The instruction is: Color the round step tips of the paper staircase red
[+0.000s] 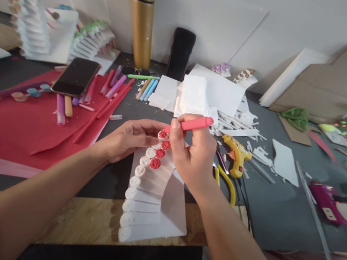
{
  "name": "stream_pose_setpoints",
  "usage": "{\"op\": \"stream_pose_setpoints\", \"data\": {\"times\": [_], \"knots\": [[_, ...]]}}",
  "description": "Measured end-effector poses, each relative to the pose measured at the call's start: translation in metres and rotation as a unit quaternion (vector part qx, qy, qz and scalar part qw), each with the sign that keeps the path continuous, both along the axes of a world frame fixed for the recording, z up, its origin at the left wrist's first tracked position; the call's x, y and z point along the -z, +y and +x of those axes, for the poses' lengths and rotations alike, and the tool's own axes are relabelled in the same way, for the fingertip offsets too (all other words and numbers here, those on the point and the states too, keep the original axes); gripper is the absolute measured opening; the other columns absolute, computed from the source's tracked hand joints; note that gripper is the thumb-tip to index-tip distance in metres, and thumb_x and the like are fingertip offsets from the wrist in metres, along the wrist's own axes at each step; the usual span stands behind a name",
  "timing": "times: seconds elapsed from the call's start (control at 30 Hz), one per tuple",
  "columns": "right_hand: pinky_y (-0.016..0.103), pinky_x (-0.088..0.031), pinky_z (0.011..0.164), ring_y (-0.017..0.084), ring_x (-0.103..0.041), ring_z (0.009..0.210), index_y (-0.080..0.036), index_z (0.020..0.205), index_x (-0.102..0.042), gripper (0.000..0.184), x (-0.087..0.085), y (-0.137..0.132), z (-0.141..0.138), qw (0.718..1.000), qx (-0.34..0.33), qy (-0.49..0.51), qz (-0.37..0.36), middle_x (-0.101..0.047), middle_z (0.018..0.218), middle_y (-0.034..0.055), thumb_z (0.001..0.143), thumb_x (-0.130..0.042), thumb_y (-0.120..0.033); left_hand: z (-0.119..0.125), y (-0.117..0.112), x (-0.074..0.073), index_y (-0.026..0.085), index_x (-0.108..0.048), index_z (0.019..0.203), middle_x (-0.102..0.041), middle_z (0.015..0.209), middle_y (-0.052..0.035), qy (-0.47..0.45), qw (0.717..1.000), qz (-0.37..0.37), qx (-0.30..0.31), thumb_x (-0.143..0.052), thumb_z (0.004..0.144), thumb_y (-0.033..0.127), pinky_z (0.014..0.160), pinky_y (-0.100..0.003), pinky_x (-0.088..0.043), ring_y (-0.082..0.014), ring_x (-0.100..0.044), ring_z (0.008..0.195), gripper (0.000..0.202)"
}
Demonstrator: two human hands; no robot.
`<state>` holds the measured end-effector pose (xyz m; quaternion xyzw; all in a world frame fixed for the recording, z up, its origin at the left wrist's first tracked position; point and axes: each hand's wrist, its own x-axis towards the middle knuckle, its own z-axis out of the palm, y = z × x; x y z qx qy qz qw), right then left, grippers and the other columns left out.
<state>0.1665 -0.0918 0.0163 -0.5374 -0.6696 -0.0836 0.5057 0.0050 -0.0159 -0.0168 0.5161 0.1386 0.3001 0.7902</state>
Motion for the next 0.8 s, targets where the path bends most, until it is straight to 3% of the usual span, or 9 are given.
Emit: {"op": "stream_pose_setpoints", "data": {"times": [0.8], "knots": [[0.025, -0.050, 0.067, 0.008, -0.063, 0.068, -0.021, 0.096, -0.057, 0.006, -0.0021, -0.0032, -0.0046, 1.000, -0.014, -0.013, -0.008, -0.067, 0.080, -0.0020, 0.093, -0.054, -0.025, 0.0000, 0.0009, 0.0016, 0.014, -0.073, 0.112, -0.074, 0.112, -0.0113, -0.002, 1.000, 0.004, 0.005, -0.073, 0.079, 0.015, 0.094, -0.030, -0.051, -0.0184, -0.069, 0.101, 0.033]]}}
